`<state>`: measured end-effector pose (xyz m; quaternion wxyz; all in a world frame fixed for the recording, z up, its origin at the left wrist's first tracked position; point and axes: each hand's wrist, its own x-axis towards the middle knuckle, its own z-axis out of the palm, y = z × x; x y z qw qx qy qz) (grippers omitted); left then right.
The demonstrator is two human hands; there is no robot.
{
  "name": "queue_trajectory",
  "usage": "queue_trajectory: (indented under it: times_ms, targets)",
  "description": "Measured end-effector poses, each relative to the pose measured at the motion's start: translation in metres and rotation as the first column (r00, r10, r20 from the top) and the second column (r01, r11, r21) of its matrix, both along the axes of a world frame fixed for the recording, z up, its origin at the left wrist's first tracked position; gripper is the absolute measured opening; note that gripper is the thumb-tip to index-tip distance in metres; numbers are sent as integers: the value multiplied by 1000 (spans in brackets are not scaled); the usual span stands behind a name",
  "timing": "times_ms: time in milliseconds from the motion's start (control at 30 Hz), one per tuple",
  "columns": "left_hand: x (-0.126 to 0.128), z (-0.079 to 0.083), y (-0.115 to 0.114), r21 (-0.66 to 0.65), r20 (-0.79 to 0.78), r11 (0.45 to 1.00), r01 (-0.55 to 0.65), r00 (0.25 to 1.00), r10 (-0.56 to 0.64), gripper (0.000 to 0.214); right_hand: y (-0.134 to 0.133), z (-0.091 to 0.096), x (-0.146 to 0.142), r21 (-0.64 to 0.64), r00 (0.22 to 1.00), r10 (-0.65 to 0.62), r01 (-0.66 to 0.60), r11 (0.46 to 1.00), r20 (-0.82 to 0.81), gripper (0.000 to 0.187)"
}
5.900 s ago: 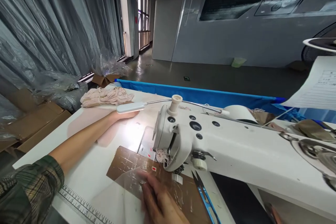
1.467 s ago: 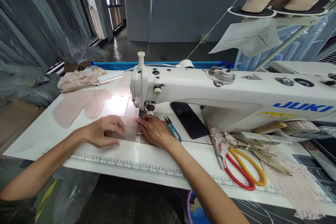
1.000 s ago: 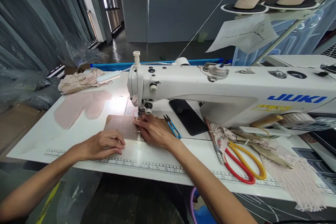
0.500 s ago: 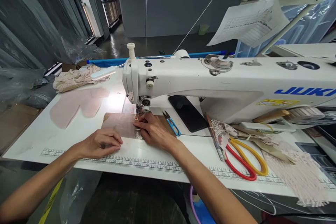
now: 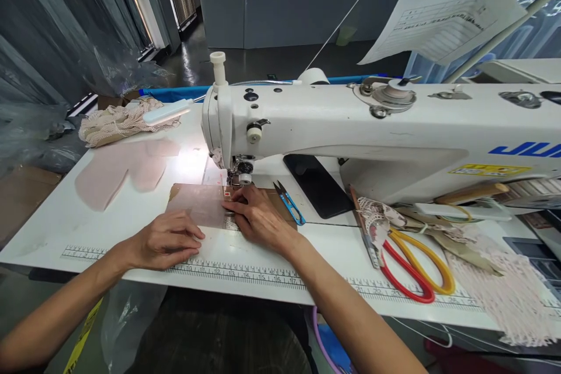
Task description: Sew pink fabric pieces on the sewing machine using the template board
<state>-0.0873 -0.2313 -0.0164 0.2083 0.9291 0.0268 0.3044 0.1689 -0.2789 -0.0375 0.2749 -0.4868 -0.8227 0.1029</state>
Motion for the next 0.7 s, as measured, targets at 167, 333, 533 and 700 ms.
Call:
queue_trajectory:
  times_ms: [167, 333, 533, 700]
  targets:
    - [-2, -6, -1, 65, -21, 997, -39, 999, 40, 4, 0, -3, -1, 40, 1000, -4, 4, 999, 1, 37]
    - [-3, -6, -1, 122, -23, 991, -61, 998, 65, 5, -4, 0, 0, 26, 1000, -5, 5, 1000, -18, 40]
    - [-3, -5, 0, 117, -17, 992, -55, 998, 57, 6, -5, 1, -1, 8, 1000, -18, 18, 1000, -11, 35]
    - [-4, -8, 0, 93, -33, 995, -45, 998, 49, 5, -4, -2, -1, 29, 1000, -1, 1, 1000, -17, 35]
